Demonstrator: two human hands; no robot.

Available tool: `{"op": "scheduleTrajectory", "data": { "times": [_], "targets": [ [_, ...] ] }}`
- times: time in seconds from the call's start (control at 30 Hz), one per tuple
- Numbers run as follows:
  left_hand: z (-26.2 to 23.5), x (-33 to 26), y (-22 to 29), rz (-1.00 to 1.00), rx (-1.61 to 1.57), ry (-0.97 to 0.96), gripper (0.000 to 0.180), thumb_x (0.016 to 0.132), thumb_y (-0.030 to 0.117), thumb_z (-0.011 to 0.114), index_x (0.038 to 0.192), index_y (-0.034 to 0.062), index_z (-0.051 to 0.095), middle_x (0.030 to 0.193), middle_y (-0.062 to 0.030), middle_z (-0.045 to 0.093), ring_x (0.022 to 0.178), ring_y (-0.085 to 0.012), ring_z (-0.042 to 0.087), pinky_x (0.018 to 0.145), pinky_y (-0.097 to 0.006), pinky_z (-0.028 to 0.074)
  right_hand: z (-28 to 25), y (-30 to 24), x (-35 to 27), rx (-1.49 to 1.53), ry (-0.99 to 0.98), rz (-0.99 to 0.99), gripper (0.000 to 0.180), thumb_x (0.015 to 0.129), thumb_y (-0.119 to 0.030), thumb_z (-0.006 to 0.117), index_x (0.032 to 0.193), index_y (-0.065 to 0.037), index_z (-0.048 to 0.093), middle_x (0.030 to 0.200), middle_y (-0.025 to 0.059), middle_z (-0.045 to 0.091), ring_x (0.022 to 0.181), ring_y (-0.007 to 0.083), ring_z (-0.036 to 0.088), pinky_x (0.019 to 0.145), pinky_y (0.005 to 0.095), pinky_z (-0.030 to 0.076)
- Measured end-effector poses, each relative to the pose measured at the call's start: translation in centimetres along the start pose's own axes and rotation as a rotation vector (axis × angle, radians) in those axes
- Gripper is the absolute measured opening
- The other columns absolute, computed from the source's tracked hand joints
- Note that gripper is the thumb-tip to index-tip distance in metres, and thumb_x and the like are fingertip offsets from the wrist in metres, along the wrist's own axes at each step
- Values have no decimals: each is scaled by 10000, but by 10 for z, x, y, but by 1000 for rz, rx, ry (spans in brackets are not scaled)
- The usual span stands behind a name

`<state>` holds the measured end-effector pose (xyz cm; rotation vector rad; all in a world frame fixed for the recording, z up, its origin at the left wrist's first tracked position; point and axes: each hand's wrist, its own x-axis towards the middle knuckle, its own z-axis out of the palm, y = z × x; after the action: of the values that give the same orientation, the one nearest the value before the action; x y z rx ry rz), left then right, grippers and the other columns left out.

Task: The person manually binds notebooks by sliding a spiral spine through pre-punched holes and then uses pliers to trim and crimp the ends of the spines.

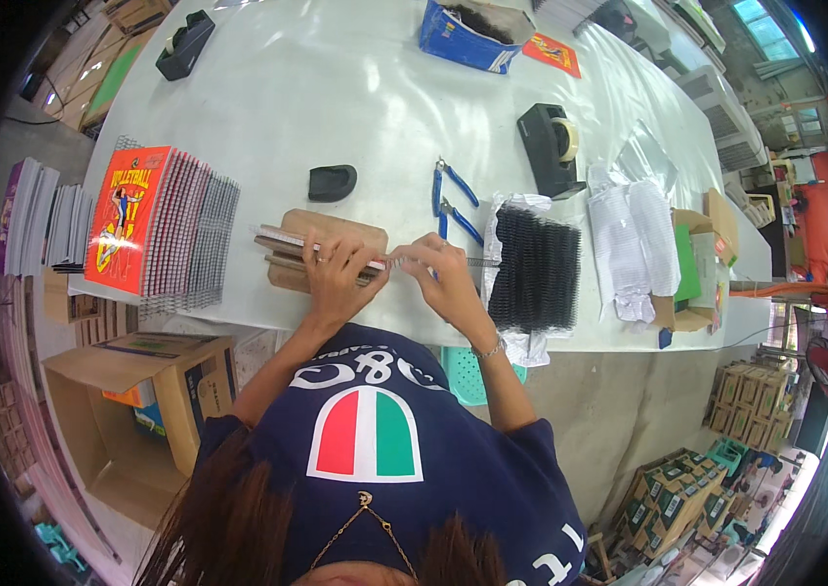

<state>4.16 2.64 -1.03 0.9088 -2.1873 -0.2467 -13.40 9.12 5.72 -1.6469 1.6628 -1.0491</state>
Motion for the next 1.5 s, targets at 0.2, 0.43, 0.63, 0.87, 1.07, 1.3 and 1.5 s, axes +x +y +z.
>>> {"op": "scheduleTrajectory", "data": {
  "times": [0.2, 0.43, 0.63, 0.87, 1.07, 1.3, 1.5],
  "targets": [
    [0, -7, -2, 63, 6, 52, 267, 697, 282, 788, 911, 192, 658, 946, 19, 579, 1001, -190, 525, 1072, -513, 234, -6, -11, -7, -311, -97, -103, 144, 904, -106, 618, 1015, -77, 705, 823, 86, 597, 783, 243, 560, 818, 343, 384],
    [-12, 10, 3, 50, 57, -50, 240, 789, 315, 716, 985, 192, 649, 958, 26, 570, 988, -176, 524, 1014, -469, 271, 4, -12, -11, -152, -65, 22, 193, 914, -107, 569, 1094, -79, 630, 883, 95, 617, 796, 264, 568, 826, 359, 353],
    [-19, 11, -16, 218, -62, -174, 212, 857, 295, 665, 1037, 189, 628, 981, 34, 577, 962, -138, 551, 971, -422, 295, 1, -8, -5, 39, -327, 302, 241, 995, -200, 484, 924, -11, 616, 800, 121, 621, 728, 217, 585, 697, 333, 429],
    [-24, 13, -24, 310, -174, -162, 163, 870, 272, 655, 994, 168, 629, 961, 25, 607, 947, -126, 583, 954, -398, 304, -2, 47, 61, 16, -428, 128, 347, 1007, -310, 489, 1132, -9, 609, 937, 178, 631, 879, 267, 602, 796, 362, 476],
    [-27, 14, -22, 293, -214, -162, 203, 845, 301, 688, 978, 156, 635, 941, 27, 622, 946, -125, 590, 966, -388, 305, 86, 107, 127, -249, -193, -231, 506, 928, -417, 602, 1363, -211, 448, 1328, 292, 413, 1030, 487, 509, 924, 493, 463],
    [-31, 17, -15, 227, -225, -143, 209, 850, 307, 684, 965, 139, 644, 920, 20, 621, 953, -131, 587, 985, -386, 304, 122, 98, 141, -477, -230, -255, 385, 819, -417, 731, 1037, -121, 617, 1407, 267, 360, 1119, 489, 479, 940, 550, 447],
    [-30, 16, -15, 231, -217, -135, 184, 854, 309, 678, 929, 144, 644, 921, 23, 621, 968, -135, 586, 1003, -391, 306, 79, 110, 124, -177, -189, -152, 428, 748, -391, 803, 845, -28, 597, 1405, 319, 420, 1229, 500, 444, 1003, 468, 424]
  ]
}}
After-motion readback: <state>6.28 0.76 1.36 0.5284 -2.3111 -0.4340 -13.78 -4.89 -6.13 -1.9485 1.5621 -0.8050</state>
